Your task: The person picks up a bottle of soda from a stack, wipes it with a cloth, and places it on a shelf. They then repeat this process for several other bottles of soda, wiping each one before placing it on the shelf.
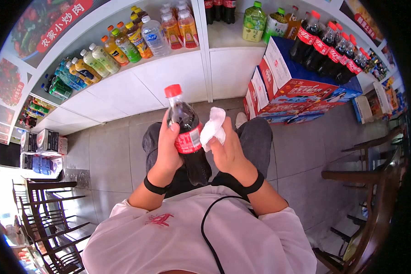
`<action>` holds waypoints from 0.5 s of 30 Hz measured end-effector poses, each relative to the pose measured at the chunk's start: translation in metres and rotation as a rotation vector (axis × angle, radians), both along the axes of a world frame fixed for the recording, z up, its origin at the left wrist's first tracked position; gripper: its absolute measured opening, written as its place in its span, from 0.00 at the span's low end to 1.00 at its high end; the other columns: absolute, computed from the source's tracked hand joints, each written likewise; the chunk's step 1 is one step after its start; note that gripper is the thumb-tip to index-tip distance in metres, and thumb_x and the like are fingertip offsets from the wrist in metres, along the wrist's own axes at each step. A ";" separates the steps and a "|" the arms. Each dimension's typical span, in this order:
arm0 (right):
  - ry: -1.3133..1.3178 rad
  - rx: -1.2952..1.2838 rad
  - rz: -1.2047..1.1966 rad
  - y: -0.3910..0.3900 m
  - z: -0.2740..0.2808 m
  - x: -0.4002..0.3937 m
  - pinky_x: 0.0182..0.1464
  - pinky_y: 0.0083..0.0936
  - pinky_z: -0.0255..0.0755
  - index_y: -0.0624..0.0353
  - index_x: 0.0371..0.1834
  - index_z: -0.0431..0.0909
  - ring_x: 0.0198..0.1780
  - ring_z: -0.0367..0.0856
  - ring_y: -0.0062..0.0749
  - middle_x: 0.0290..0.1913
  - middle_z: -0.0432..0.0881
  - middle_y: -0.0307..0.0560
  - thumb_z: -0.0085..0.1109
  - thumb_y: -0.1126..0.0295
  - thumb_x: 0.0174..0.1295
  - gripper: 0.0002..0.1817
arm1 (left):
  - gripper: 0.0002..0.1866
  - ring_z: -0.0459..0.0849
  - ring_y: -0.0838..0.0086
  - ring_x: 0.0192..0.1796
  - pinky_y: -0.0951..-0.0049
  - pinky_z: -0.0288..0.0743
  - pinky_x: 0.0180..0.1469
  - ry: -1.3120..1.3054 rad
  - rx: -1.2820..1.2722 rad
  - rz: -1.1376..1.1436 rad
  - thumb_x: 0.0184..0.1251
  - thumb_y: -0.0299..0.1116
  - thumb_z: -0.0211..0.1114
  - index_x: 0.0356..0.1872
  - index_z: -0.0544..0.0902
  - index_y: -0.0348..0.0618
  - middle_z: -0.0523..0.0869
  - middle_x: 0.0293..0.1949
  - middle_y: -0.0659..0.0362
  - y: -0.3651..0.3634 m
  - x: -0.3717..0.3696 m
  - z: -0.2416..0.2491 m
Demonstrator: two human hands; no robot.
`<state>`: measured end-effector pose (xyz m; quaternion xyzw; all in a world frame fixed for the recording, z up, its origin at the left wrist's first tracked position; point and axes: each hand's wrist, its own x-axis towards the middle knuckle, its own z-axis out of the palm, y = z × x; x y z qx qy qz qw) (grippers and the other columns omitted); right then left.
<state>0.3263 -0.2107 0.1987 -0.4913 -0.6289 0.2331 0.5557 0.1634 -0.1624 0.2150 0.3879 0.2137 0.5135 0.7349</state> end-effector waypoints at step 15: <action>0.018 0.234 0.005 0.028 0.036 -0.001 0.47 0.33 0.74 0.66 0.52 0.73 0.43 0.79 0.46 0.48 0.76 0.57 0.66 0.74 0.61 0.18 | 0.29 0.76 0.74 0.59 0.70 0.68 0.64 0.091 0.007 -0.093 0.72 0.35 0.59 0.69 0.63 0.35 0.78 0.58 0.55 -0.012 -0.001 0.007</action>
